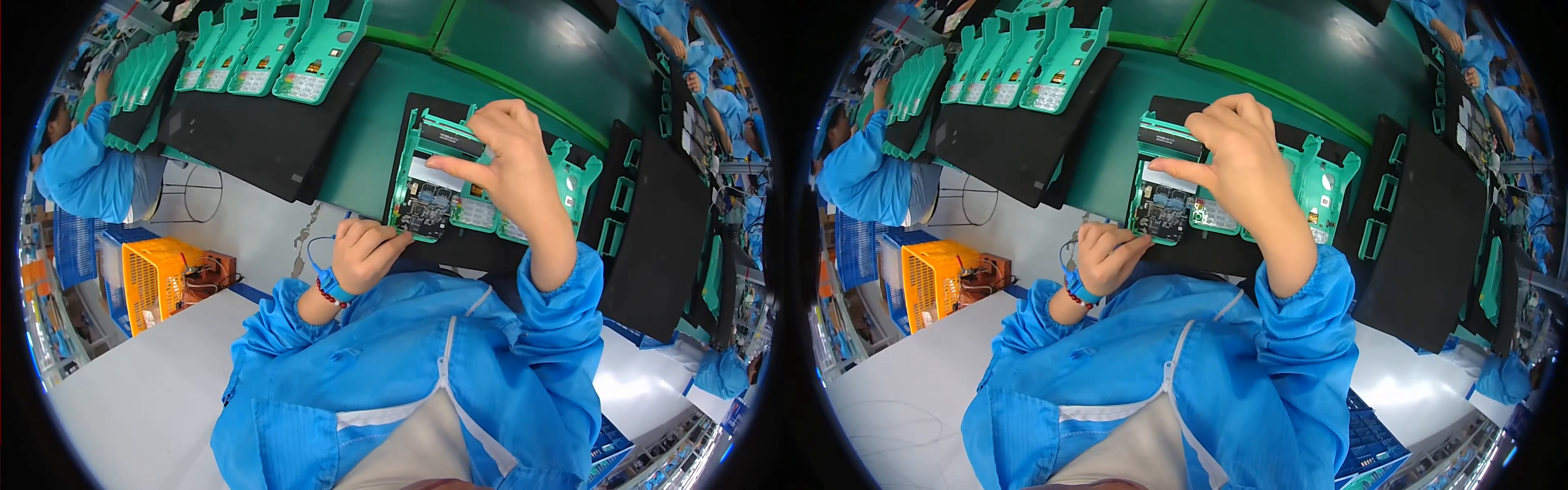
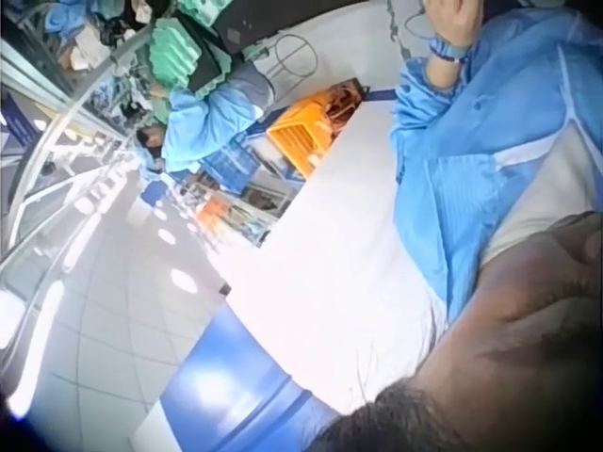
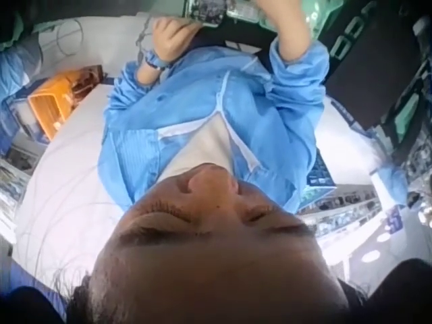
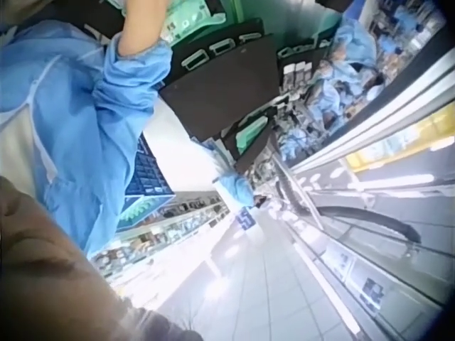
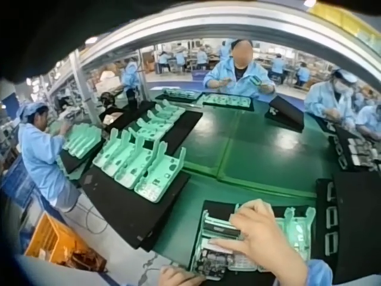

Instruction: The person assembles handheld electronic devices by fitting circuit board modules into plastic housings on a tray by hand, and pushes the completed trays along the assembly line table.

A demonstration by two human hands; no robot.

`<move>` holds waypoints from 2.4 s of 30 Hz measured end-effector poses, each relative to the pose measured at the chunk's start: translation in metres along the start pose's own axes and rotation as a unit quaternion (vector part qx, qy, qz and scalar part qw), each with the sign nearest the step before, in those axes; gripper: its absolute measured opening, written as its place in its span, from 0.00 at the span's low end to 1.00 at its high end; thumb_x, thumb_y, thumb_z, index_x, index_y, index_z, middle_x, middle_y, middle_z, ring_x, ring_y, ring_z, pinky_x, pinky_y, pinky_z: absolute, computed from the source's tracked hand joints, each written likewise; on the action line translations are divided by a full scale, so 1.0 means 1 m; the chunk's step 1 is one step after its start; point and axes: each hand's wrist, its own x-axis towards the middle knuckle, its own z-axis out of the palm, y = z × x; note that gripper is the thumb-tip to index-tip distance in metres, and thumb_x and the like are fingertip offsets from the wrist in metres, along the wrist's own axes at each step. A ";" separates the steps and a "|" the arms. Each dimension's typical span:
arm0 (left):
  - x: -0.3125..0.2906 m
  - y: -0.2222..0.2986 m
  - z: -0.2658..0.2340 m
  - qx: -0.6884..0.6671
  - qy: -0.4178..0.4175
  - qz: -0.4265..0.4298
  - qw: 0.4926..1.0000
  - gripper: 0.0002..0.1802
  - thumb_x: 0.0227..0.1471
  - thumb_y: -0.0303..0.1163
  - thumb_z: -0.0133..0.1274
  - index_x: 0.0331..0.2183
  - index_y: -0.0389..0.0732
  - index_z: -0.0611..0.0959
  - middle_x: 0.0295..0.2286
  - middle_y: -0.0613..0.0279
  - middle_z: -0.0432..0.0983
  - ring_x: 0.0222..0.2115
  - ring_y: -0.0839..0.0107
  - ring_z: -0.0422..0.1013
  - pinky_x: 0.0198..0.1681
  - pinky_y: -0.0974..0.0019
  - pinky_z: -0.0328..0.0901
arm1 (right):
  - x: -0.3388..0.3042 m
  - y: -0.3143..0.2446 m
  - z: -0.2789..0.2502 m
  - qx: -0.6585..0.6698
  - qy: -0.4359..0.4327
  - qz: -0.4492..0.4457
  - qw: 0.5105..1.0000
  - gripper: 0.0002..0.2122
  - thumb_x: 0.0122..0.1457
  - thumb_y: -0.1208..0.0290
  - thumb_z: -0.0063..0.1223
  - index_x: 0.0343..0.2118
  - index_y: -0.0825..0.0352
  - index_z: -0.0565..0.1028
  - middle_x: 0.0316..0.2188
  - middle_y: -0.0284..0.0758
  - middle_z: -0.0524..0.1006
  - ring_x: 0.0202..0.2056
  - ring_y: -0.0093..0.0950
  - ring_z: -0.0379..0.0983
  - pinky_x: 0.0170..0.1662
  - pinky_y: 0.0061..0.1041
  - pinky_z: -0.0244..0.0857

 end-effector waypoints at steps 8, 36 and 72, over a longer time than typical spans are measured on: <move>0.001 -0.004 -0.001 -0.007 -0.007 0.015 1.000 0.20 0.33 0.26 0.71 0.34 0.46 0.86 0.30 0.70 0.74 0.31 0.69 0.68 0.37 0.64 0.59 | 0.002 0.009 0.014 -0.013 0.002 -0.033 0.999 0.20 0.41 0.57 0.72 0.30 0.68 0.79 0.29 0.33 0.77 0.43 0.35 0.68 0.49 0.34 0.62; 0.054 -0.003 -0.028 0.022 -0.146 0.055 0.987 0.24 0.48 0.35 0.62 0.50 0.47 0.81 0.47 0.61 0.77 0.49 0.62 0.72 0.52 0.55 0.65 | -0.023 0.018 0.049 0.118 0.039 0.105 0.987 0.24 0.67 0.56 0.47 0.62 0.64 0.67 0.66 0.45 0.60 0.69 0.48 0.45 0.69 0.50 0.38; -0.026 0.029 0.002 -0.903 0.046 -0.339 0.261 0.32 0.67 0.54 0.35 0.60 0.42 0.68 0.61 0.56 0.63 0.65 0.55 0.54 0.66 0.52 0.56 | -0.111 -0.051 -0.019 0.245 0.088 0.179 0.949 0.35 0.42 0.54 0.74 0.48 0.74 0.72 0.28 0.40 0.80 0.26 0.36 0.80 0.27 0.30 0.74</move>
